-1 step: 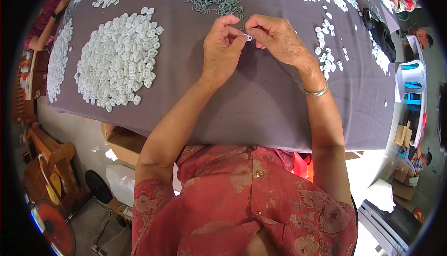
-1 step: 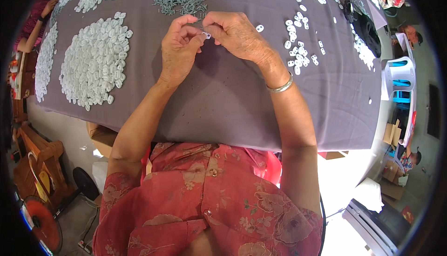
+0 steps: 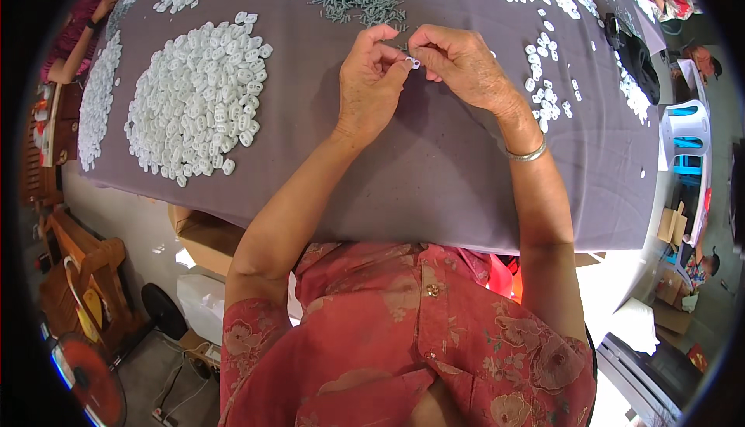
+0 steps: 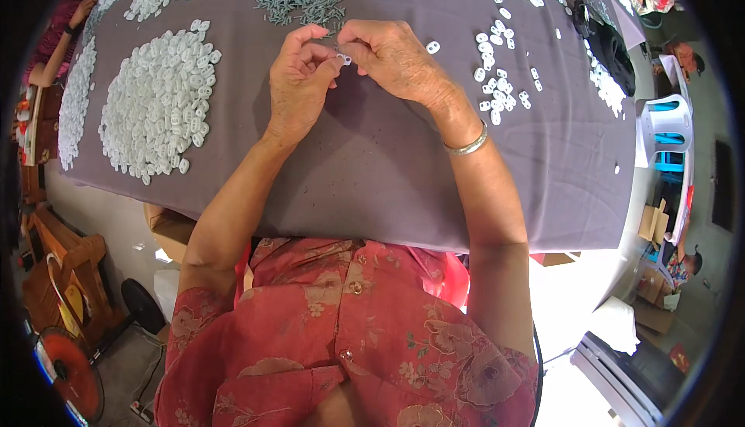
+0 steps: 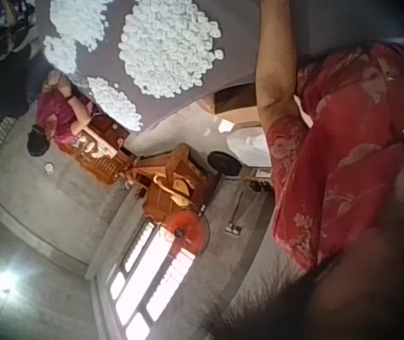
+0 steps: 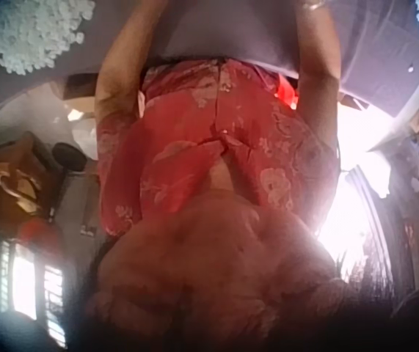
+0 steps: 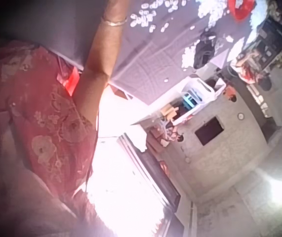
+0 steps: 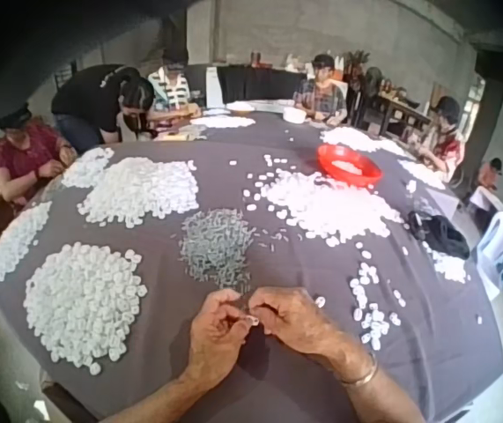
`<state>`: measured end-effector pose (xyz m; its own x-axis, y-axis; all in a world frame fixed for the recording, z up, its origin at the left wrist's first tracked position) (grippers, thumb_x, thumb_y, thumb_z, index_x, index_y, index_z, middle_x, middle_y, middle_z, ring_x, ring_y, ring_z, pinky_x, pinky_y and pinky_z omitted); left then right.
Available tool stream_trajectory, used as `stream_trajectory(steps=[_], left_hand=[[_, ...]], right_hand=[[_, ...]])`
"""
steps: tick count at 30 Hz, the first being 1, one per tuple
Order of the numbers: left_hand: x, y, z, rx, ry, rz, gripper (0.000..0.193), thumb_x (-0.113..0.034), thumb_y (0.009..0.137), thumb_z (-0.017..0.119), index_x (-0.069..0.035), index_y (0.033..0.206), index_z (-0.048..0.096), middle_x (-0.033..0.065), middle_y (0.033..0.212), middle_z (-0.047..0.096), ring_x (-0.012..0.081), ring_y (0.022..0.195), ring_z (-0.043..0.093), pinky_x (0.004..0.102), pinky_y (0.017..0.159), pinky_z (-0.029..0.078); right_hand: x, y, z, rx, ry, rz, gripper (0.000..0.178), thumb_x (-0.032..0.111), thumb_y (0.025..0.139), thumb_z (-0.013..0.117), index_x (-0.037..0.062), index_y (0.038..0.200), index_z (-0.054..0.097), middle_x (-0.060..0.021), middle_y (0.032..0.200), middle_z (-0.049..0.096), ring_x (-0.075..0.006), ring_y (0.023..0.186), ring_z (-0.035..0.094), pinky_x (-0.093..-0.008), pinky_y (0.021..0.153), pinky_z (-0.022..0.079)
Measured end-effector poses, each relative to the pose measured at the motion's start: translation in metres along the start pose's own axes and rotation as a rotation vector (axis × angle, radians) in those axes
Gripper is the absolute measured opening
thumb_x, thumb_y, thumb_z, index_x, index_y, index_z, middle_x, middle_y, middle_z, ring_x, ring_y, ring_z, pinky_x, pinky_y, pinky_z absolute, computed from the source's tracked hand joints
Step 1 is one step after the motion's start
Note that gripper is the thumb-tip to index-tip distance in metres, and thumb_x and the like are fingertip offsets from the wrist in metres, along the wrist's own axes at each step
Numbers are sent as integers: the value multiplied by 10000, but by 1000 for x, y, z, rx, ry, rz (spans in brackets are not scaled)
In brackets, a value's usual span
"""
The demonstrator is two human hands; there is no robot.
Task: The person is seen assembling small white plastic parts by joining them with a thin metal pin.
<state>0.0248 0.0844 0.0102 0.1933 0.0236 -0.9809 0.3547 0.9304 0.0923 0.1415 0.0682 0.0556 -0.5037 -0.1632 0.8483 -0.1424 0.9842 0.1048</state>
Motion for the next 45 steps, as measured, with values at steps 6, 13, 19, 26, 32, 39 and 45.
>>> stream_trajectory(steps=[6,13,19,26,32,39,45], left_hand=[[3,-1,-4,-49,-63,5,374,46,817,584,-39,1145,424,45,815,599,76,708,552,228,602,490],[0,1,-2,-17,-35,1,375,55,821,565,-36,1152,414,45,813,595,77,710,551,225,605,488],[-1,-2,2,3,-20,21,375,50,824,565,-38,1152,406,38,809,583,73,711,545,221,598,485],[1,-3,-1,-46,-31,-4,379,43,827,565,-47,1151,390,41,812,587,80,713,552,225,596,491],[0,0,0,-19,-22,-12,388,35,829,569,-49,1161,388,43,817,593,84,731,561,233,606,500],[1,-1,-1,-4,-51,-7,398,30,833,567,-48,1179,385,43,818,594,81,734,560,236,614,501],[2,0,2,2,-49,-5,394,27,834,567,-43,1177,385,43,820,593,82,731,561,235,613,500]], right_hand=[[-7,1,4,-28,22,83,100,91,893,532,6,873,580,-1,649,544,-63,576,517,-225,538,453],[-11,1,2,-6,49,117,110,104,896,528,12,869,582,12,669,545,-59,584,520,-218,538,466],[-14,0,4,42,82,178,117,112,897,523,16,873,584,7,670,546,-59,587,525,-221,545,490],[-12,0,5,20,48,174,113,114,895,527,23,872,590,8,670,546,-62,594,531,-220,537,497],[-16,0,3,4,147,173,119,112,896,525,14,876,590,8,680,544,-60,591,521,-225,528,493],[-16,-2,2,22,173,178,124,123,902,529,18,883,593,12,690,547,-56,599,516,-221,526,486],[-16,-2,1,11,140,172,109,108,904,529,25,887,596,12,694,550,-55,600,517,-219,521,487]])
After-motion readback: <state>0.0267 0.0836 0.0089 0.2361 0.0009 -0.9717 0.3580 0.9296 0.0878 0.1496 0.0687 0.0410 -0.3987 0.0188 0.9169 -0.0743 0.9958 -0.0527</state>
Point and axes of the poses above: each hand's wrist, its own y-axis towards the middle knuckle, its own z-axis out of the palm, x = y × z, the point moved 8 cm from there along y, towards the middle knuckle
